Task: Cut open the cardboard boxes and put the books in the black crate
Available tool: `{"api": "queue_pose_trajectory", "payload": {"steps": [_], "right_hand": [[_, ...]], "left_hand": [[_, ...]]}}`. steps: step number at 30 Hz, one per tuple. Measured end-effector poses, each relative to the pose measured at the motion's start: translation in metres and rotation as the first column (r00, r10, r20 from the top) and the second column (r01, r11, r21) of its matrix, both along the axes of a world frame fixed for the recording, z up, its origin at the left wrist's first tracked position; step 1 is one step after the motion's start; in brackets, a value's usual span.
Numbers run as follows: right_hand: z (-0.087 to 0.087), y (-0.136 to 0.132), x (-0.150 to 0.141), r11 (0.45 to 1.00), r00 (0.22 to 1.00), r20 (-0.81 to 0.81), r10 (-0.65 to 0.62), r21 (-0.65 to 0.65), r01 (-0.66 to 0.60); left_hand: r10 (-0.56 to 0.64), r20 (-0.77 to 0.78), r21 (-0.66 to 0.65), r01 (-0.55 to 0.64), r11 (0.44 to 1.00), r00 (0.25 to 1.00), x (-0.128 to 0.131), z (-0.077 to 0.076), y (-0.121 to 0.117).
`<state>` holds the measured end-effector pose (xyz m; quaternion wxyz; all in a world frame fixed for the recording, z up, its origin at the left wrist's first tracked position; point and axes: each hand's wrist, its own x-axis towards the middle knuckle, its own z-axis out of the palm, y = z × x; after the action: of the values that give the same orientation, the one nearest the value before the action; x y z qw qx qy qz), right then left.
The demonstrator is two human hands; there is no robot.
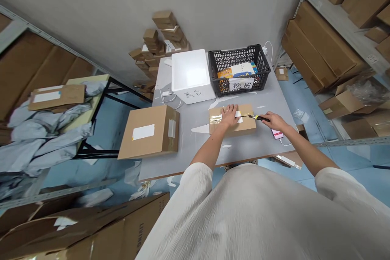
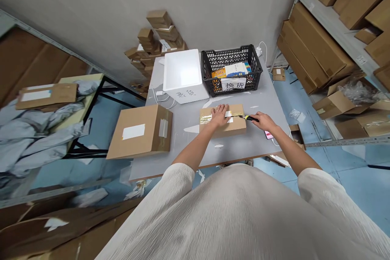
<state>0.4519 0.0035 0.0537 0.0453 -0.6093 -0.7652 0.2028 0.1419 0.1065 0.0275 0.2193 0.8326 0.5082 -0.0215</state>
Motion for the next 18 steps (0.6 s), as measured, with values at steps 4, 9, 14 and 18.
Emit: {"api": "queue_pose_trajectory", "payload": {"steps": [4, 9, 14, 18], "right_hand": [[-0.008, -0.005, -0.007, 0.997, 0.998, 0.000, -0.057, 0.058, 0.056], [-0.013, -0.009, -0.003, 0.992, 0.996, 0.035, -0.085, 0.095, 0.082], [-0.018, -0.007, 0.020, 0.956, 0.970, -0.029, -0.242, 0.164, 0.243], [-0.027, -0.001, 0.029, 0.933, 0.949, -0.118, -0.291, 0.186, 0.309]], "left_hand": [[-0.003, 0.031, 0.077, 0.001, 0.997, 0.999, -0.002, -0.005, -0.011], [0.008, 0.034, 0.140, -0.013, 0.990, 0.999, -0.002, -0.010, -0.021], [0.012, 0.041, 0.166, -0.018, 0.986, 0.999, -0.002, -0.012, -0.022], [0.013, 0.038, 0.135, -0.018, 0.991, 0.999, -0.001, -0.009, -0.020]]}}
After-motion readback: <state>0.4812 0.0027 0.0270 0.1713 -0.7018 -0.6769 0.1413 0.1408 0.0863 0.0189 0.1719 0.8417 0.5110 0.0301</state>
